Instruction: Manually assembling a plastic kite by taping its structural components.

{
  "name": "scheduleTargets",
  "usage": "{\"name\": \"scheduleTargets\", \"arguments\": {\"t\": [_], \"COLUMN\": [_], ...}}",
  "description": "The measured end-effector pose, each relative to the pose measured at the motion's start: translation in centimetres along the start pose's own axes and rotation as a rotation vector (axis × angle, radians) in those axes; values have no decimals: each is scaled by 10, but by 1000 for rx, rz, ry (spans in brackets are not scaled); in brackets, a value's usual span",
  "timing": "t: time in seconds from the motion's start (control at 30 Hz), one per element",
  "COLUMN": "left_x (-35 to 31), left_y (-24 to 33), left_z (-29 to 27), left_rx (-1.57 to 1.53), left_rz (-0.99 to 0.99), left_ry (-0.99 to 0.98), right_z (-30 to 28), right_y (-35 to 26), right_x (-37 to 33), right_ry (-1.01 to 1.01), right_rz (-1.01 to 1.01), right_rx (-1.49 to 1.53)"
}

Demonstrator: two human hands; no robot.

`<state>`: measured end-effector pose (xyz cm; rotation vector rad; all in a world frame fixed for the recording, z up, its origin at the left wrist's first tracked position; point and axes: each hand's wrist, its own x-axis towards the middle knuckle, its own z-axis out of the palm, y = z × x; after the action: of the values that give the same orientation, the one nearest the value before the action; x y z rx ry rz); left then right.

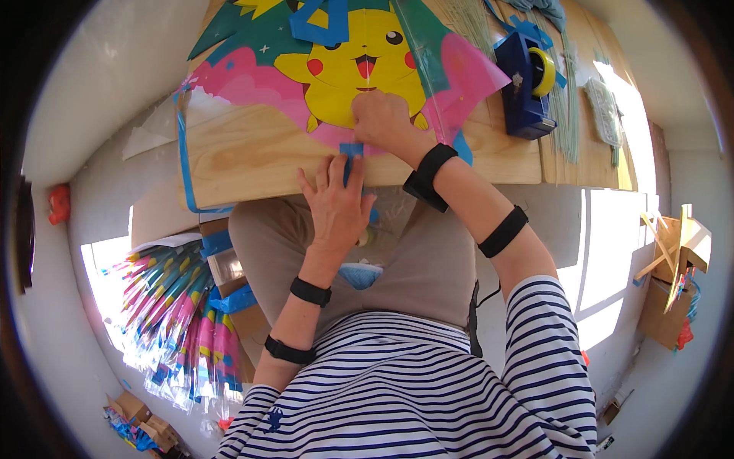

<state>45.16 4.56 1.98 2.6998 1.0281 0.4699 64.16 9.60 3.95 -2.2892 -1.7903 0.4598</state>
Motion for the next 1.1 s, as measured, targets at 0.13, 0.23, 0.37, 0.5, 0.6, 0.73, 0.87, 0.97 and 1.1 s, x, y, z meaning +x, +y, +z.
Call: {"name": "scheduleTargets", "arguments": {"t": [0.13, 0.23, 0.37, 0.5, 0.6, 0.73, 0.87, 0.97, 1.1], "left_x": [-1, -2, -2, -2, -2, -2, -3, -3, -5], "left_y": [-1, 2, -1, 0, 2, 0, 0, 0, 0], "left_z": [2, 0, -1, -2, -4, -3, -3, -3, -5], "left_rx": [20, 28, 21, 19, 11, -11, -51, -39, 4], "left_rz": [4, 4, 0, 8, 14, 4, -6, 3, 16], "left_ry": [-17, -35, -41, -39, -42, -44, -54, -59, -95], "right_z": [1, -2, 10, 11, 14, 18, -7, -20, -17], "right_y": [-3, -8, -1, -1, -1, -5, 1, 8, 3], "right_x": [-2, -14, -2, -10, -3, -4, 9, 35, 99], "right_ry": [24, -14, 29, 68, 92, 109, 163, 288, 429], "right_rz": [-32, 9, 45, 36, 21, -21, 77, 70, -149], "right_rx": [23, 42, 68, 60, 44, 20, 208, 133, 277]}}
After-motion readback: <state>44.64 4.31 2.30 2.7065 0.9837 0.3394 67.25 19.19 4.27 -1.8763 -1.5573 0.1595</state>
